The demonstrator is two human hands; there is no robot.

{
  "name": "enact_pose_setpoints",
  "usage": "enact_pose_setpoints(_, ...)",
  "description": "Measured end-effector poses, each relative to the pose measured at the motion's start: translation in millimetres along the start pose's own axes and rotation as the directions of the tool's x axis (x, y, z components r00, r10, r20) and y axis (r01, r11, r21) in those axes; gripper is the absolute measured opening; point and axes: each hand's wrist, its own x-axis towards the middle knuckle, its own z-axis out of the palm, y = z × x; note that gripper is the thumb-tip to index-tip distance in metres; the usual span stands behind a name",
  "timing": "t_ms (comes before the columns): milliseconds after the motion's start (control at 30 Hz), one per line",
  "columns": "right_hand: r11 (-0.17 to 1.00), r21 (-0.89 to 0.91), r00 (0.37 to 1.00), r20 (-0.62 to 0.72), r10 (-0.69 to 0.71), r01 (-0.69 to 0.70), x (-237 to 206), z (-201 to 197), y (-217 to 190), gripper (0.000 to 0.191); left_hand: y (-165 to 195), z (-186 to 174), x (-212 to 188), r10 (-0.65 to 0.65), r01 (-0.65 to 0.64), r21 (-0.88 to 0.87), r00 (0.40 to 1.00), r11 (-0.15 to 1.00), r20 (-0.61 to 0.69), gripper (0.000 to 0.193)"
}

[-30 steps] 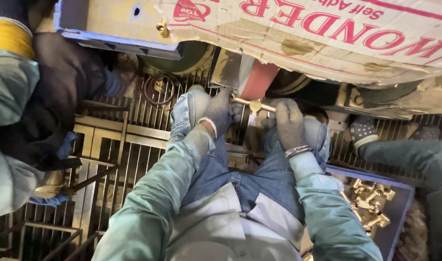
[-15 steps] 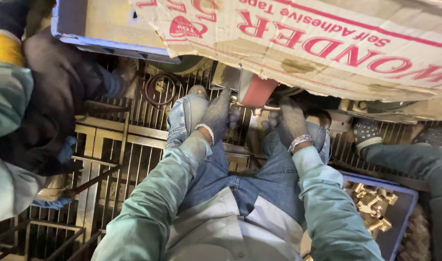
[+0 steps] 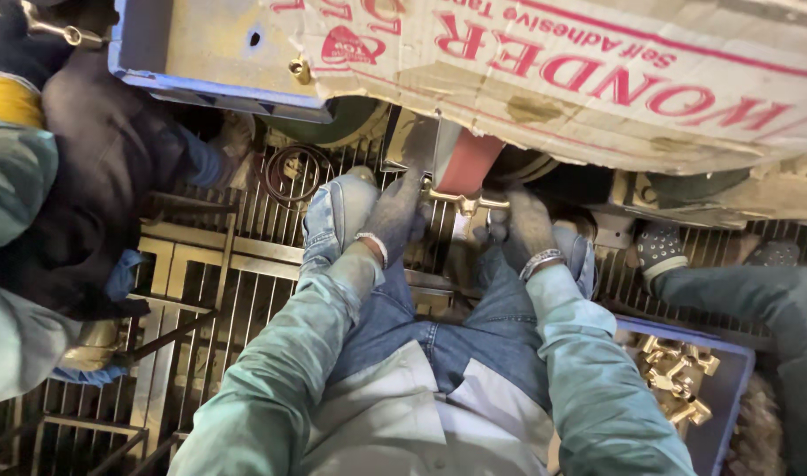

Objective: The person repeatedly presses small brass-colored metal fittings against a rotating sanding belt to smooth their surfaces. They handle the parts one at a time, rotating them to contact different sides with the belt, and place the finished pieces into a blue bin.

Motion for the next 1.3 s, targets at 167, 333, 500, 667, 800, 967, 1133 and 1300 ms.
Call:
enact_pose_setpoints(167, 0.983, 0.023, 0.98, 0.076, -0.181, 0.18, -50, 5, -10, 0.039, 3, 7, -37, 0.189, -0.181, 0.113, 0.98, 0.977, -0.062, 0.037)
enact_pose_setpoints(333, 0.969, -0.064, 0.968, 0.1, -0.232, 0.239, -136, -3, -21, 0.034, 0, -10, -86, 0.293, -0.31, 0.094, 0.942, 0.946, 0.164, 0.036)
enact_pose_setpoints(500, 0.926, 0.373, 0.936, 0.3, -0.183, 0.062, -149, -4, -10, 0.035, -2, -49, -91, 0.271, -0.347, 0.16, 0.89, 0.924, 0.366, 0.03)
enact_pose_setpoints(667, 0.991, -0.098, 0.973, 0.221, -0.068, 0.092, -80, 18, -9, 0.041, -13, -58, -64, 0.271, -0.288, 0.043, 0.935, 0.957, 0.229, 0.028)
enact_pose_setpoints(800, 0.978, -0.209, 0.98, 0.194, 0.041, 0.001, -62, 33, -1, 0.05, -18, -73, -60, 0.208, -0.227, 0.128, 0.967, 0.965, 0.146, 0.025)
enact_pose_setpoints(967, 0.986, 0.112, 0.904, 0.423, 0.066, -0.125, -38, 42, 4, 0.038, -10, -74, -43, 0.178, -0.193, 0.146, 0.978, 0.97, 0.107, 0.03)
enact_pose_setpoints(1133, 0.99, -0.01, 0.901, 0.413, 0.134, -0.143, -12, 44, 6, 0.031, -12, -55, -36, 0.258, -0.265, 0.114, 0.964, 0.958, 0.069, 0.032)
enact_pose_setpoints(1300, 0.825, 0.337, 0.786, 0.587, 0.193, -0.454, -10, 56, 2, 0.035, -9, -55, -36, 0.304, -0.317, 0.146, 0.947, 0.937, 0.101, 0.042)
